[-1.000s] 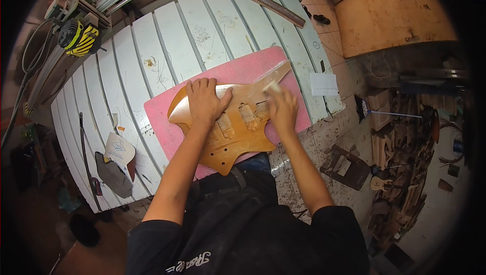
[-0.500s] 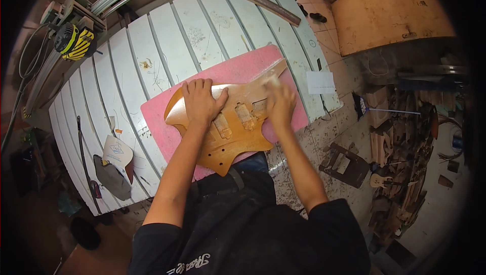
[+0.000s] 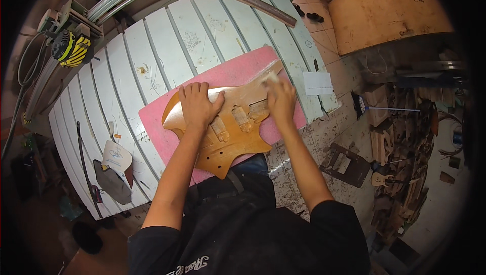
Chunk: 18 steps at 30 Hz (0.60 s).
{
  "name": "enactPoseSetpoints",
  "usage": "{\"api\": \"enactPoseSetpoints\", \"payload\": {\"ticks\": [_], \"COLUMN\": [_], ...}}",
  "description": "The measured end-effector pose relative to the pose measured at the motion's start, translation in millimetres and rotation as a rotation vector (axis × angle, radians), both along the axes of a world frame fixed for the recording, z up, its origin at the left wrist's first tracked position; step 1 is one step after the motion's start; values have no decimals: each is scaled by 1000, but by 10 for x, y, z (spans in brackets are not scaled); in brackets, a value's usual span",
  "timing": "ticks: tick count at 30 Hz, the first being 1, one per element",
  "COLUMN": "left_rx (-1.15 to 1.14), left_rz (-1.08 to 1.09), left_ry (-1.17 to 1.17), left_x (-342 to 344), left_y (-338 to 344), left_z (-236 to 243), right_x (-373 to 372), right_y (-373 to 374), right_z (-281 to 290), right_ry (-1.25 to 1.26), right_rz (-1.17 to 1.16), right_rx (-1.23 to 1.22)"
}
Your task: The person selects a piece of sandpaper from a workshop shelf, returns to a workbench, and sands the surface of a wooden guitar body by hand.
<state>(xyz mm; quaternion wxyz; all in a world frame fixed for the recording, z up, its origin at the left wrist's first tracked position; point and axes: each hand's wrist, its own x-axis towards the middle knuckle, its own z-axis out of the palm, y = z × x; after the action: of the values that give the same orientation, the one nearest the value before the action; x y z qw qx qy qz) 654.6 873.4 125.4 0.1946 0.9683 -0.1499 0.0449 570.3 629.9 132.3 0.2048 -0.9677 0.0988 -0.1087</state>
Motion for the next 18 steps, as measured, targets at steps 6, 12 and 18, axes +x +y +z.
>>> {"api": "enactPoseSetpoints", "payload": {"ticks": [6, 12, 18], "left_rx": [-7, -12, -9], "left_rz": [12, 7, 12], "left_ry": [-13, -14, 6], "left_x": [-6, -7, 4], "left_y": [0, -5, -10], "left_z": [5, 19, 17], "right_x": [-104, 223, 191], "right_y": [99, -46, 83], "right_z": [-50, 26, 58], "right_ry": [14, 3, 25], "right_rz": [14, -132, 1], "right_rx": [46, -8, -67]}}
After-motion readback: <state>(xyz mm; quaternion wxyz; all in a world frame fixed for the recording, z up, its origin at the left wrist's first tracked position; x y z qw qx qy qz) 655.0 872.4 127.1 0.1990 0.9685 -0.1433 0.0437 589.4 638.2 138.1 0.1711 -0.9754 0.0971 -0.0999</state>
